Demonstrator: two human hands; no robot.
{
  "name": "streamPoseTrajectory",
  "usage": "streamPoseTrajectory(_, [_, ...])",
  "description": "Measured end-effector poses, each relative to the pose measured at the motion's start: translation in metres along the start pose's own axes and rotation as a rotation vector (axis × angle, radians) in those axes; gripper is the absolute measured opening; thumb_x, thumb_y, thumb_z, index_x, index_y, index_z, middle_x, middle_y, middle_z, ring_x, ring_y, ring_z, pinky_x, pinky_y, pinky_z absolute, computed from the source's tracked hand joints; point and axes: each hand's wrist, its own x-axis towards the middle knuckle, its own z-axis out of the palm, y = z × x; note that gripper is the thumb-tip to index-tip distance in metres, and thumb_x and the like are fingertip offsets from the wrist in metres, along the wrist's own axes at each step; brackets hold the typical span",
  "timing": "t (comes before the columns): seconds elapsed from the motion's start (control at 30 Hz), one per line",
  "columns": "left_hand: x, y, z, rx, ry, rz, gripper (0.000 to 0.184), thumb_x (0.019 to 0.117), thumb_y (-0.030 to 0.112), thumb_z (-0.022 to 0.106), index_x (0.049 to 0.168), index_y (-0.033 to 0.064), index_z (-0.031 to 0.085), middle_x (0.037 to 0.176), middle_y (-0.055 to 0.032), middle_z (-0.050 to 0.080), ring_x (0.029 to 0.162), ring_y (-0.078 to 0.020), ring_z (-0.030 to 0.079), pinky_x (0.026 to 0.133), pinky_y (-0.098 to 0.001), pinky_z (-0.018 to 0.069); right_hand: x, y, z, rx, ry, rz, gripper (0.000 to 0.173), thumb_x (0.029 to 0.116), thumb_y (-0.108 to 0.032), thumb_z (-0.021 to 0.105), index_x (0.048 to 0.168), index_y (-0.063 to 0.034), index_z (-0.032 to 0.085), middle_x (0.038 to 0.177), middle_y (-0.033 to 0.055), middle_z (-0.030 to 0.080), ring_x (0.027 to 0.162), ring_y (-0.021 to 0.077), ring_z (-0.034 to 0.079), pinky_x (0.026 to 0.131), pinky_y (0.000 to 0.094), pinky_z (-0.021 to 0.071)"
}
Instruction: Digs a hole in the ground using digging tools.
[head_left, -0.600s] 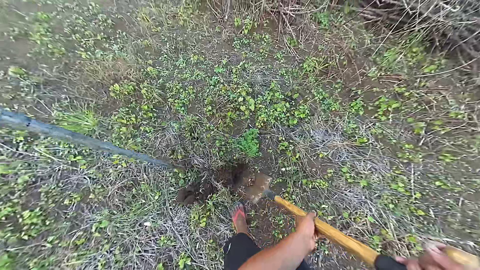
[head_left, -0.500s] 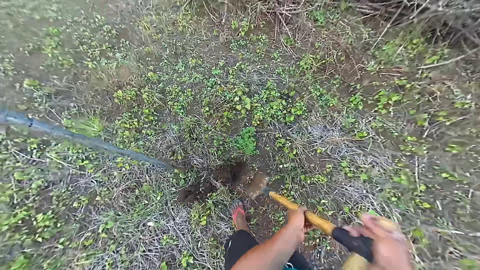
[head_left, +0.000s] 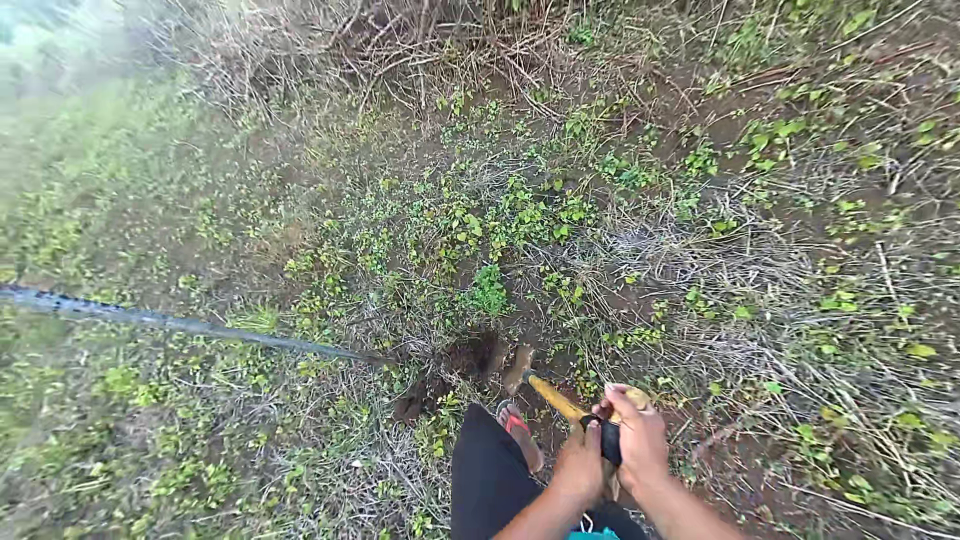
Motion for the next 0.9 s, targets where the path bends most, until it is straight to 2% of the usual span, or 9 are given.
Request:
streamPoseTrajectory(0.17, [0.001,0.013,-0.039,0.187,0.100,0.061,0.060,0.1119,0.046,0.022,0.146,0.0060,0.051,0.124,-0.0187,0.066,0.104,-0.0275,0.069,0.090,-0.0501,0.0570,-0.003,0.003,0.041,-0.016,-0.064,0.035,0.023,0.1013,-0.015,0.060,0.115,0.0034,0.063,0.087,0.0169,0.073,0.077,0.0259,0.073,0.073,0.0400,0.0626])
streamPoseTrajectory(0.27, [0.006,0.028,-0.062,0.203,0.077,0.099,0.058,0.1126,0.039,0.023,0.148,0.0014,0.050,0.139,-0.0203,0.061,0.128,-0.0267,0.061,0.112,-0.0483,0.0474,0.004,0.004,0.064,-0.021,-0.092,0.028,0.024,0.1019,-0.013,0.058,0.117,0.0050,0.060,0.094,0.0200,0.073,0.082,0.0298,0.074,0.077,0.0430,0.0630])
streamPoseTrajectory(0.33, [0.008,0.039,-0.072,0.181,0.069,0.092,0.055,0.1127,0.034,0.026,0.151,-0.0009,0.044,0.136,-0.0231,0.063,0.123,-0.0287,0.064,0.109,-0.0495,0.0496,0.010,0.001,0.078,-0.044,-0.123,0.018,0.022,0.1023,-0.010,0.054,0.117,0.0049,0.059,0.095,0.0190,0.073,0.083,0.0290,0.074,0.078,0.0425,0.0630])
streamPoseTrajectory(0.43, [0.023,0.055,-0.092,0.152,0.040,0.088,0.054,0.1120,0.030,0.029,0.154,-0.0038,0.036,0.115,-0.0243,0.069,0.099,-0.0316,0.071,0.089,-0.0531,0.0575,0.025,-0.002,0.099,-0.072,-0.210,-0.003,0.018,0.1041,-0.007,0.046,0.116,0.0019,0.056,0.092,0.0158,0.075,0.081,0.0269,0.075,0.079,0.0419,0.0635])
streamPoseTrajectory(0.57, [0.088,0.051,-0.116,0.136,0.161,0.145,0.049,0.1125,0.030,0.029,0.140,-0.0015,0.054,0.106,-0.0190,0.073,0.101,-0.0283,0.072,0.093,-0.0517,0.0578,0.085,0.035,0.141,-0.151,-0.218,-0.081,0.024,0.0972,-0.006,0.056,0.117,0.0061,0.054,0.080,0.0190,0.072,0.070,0.0312,0.073,0.068,0.0478,0.0641])
streamPoseTrajectory(0.63, [0.116,0.060,-0.117,0.128,0.177,0.133,0.048,0.1124,0.028,0.030,0.140,-0.0041,0.053,0.106,-0.0230,0.072,0.102,-0.0332,0.071,0.093,-0.0551,0.0561,0.114,0.038,0.152,-0.188,-0.194,-0.111,0.023,0.0949,-0.004,0.057,0.115,0.0065,0.054,0.078,0.0182,0.073,0.068,0.0296,0.074,0.066,0.0447,0.0646])
streamPoseTrajectory(0.7, [0.126,0.054,-0.094,0.146,0.161,0.112,0.052,0.1121,0.030,0.031,0.148,-0.0043,0.044,0.112,-0.0259,0.071,0.105,-0.0367,0.071,0.094,-0.0578,0.0555,0.128,0.038,0.130,-0.271,-0.146,-0.134,0.024,0.0934,-0.003,0.057,0.114,0.0081,0.056,0.079,0.0184,0.073,0.070,0.0297,0.074,0.070,0.0440,0.0645])
streamPoseTrajectory(0.77, [0.123,0.038,-0.056,0.141,0.114,0.062,0.060,0.1119,0.034,0.030,0.161,0.0006,0.025,0.123,-0.0262,0.069,0.112,-0.0369,0.070,0.099,-0.0584,0.0544,0.130,0.036,0.086,-0.374,-0.113,-0.139,0.025,0.0934,-0.005,0.056,0.115,0.0087,0.058,0.080,0.0188,0.074,0.073,0.0298,0.075,0.073,0.0442,0.0641])
streamPoseTrajectory(0.9, [0.149,0.026,0.006,0.081,0.004,0.115,0.067,0.1124,0.038,0.031,0.164,0.0013,0.008,0.121,-0.0265,0.068,0.106,-0.0339,0.072,0.095,-0.0540,0.0571,0.163,0.021,0.019,-0.511,-0.064,-0.143,0.032,0.0951,-0.015,0.058,0.120,0.0065,0.060,0.082,0.0165,0.074,0.072,0.0275,0.074,0.072,0.0445,0.0641])
